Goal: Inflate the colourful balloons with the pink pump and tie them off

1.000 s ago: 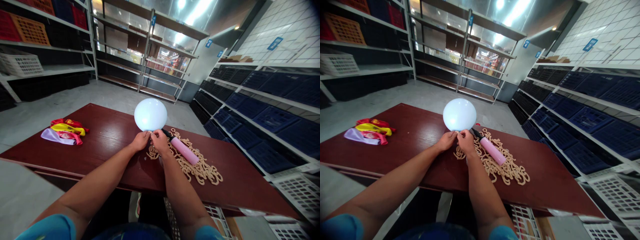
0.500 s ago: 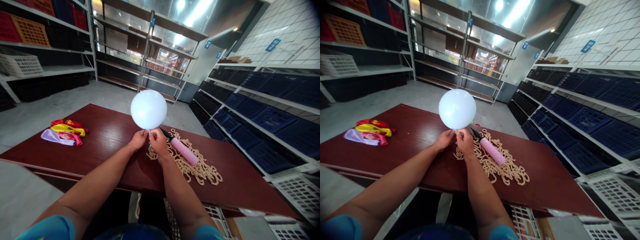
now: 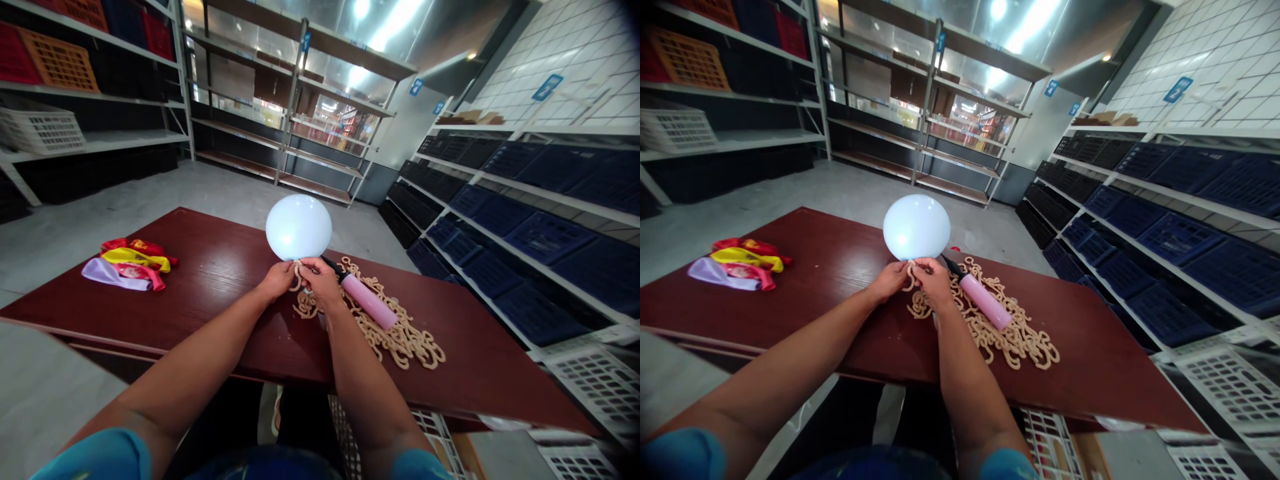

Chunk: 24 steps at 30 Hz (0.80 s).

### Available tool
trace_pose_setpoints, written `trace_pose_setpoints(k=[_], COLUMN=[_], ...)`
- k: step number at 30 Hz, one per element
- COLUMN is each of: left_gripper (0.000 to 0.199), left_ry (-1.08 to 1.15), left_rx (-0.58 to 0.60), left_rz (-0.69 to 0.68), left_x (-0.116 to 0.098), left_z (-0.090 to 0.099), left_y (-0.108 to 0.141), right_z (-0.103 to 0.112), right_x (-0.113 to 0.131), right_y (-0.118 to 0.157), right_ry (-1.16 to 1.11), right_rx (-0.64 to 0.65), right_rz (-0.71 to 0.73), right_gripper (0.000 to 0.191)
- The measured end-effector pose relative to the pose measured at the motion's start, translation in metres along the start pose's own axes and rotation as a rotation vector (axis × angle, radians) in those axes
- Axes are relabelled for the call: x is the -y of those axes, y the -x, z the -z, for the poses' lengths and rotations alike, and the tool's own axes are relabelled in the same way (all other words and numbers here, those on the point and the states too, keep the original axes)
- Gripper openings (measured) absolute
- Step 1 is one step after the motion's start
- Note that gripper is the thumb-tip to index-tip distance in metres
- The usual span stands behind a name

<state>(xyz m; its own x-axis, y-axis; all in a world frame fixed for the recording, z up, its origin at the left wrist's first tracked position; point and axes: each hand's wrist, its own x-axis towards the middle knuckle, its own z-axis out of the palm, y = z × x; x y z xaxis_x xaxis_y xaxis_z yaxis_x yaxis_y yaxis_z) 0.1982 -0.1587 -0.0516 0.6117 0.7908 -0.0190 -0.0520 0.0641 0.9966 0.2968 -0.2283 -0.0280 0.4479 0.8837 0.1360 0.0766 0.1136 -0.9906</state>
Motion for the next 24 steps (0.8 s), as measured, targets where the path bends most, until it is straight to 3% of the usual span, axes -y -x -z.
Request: trace_pose_setpoints(k=[5,11,17,24], left_gripper=[0.032,0.034,0.036,0.036], left_ry=[0.008,0.161,0.225,0.206], left_rx=[0.058,0.164,0.198,0.305], left_rz=[-0.038,0.014,0.058,0.186], left_x=[0.0,-0.007,-0.011,-0.017], left_z=[0.001,0.0,0.004,0.01], left_y=[0.0,0.003,0.004,0.006], right_z=[0.004,0.009,0.011,0.014], right_x=[0.0,0.003,0.006,0.001], right_y=[0.0,0.0,0.001,-0.002], right_ry=[-0.017,0.025,0.144,0.309], right_rx=[0.064,0.114,0.13,-0.056], right_rz=[0.001,0.012,0.073,0.153], right_gripper=[0.028,0.022,0.02,0.016])
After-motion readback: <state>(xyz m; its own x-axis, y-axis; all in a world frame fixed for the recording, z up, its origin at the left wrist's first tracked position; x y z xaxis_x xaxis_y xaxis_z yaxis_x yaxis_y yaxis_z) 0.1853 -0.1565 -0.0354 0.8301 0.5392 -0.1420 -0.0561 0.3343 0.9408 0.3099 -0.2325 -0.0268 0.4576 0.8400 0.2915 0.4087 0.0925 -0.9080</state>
